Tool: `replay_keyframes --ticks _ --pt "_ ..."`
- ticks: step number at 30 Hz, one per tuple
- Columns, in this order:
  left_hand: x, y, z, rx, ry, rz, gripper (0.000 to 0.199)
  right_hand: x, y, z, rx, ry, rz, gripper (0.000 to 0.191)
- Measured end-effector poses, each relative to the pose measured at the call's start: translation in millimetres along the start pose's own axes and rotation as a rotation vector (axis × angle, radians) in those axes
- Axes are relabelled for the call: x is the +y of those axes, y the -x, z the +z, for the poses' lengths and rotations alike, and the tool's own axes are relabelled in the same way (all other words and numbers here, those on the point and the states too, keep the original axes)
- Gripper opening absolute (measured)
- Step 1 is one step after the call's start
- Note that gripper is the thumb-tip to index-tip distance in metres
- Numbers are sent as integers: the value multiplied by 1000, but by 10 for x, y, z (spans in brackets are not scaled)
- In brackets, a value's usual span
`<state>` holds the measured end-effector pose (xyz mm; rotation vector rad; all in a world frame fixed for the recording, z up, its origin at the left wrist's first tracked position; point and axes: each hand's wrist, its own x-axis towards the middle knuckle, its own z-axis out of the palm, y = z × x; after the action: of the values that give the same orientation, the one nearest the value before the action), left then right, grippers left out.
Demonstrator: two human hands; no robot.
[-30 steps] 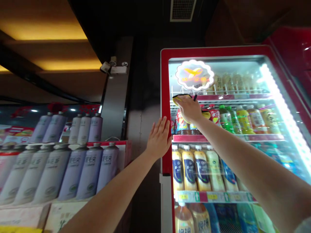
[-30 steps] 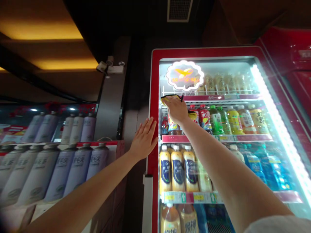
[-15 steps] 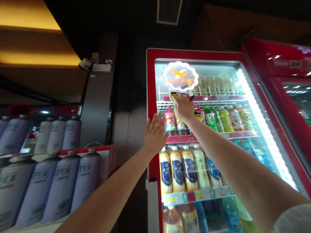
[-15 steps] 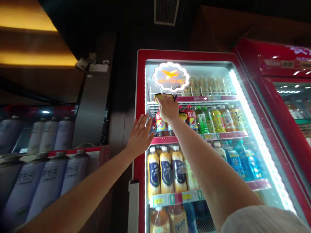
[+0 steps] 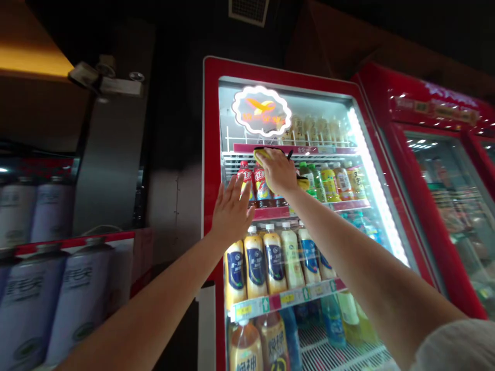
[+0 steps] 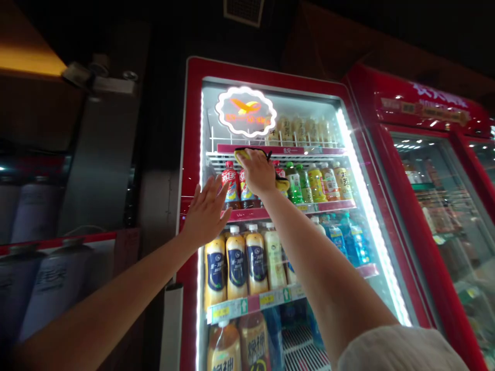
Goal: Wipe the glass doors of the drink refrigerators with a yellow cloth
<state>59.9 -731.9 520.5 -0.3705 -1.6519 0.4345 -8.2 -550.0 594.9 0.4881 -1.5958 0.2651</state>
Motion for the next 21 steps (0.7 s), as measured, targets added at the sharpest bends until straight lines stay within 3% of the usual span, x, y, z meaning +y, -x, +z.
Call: replay_keyframes --ticks 2,5,8,12,16,19,21 --pt "70 -14 44 -2 -4 8 64 184 46 0 19 25 160 56" --pt "140 -22 115 20 -12 7 63 288 329 51 54 41 351 57" --pt "207 -101 205 38 -14 21 61 261 525 92 39 17 237 56" --pt "357 -304 322 58 -4 29 60 411 302 76 60 -74 5 52" --pt "535 -419 377 75 9 11 64 769 103 78 154 -117 69 53" --pt "644 -413 384 64 -4 11 63 898 320 119 181 -88 209 53" --pt "708 -412 393 55 -21 2 61 905 517 140 154 -61 220 54"
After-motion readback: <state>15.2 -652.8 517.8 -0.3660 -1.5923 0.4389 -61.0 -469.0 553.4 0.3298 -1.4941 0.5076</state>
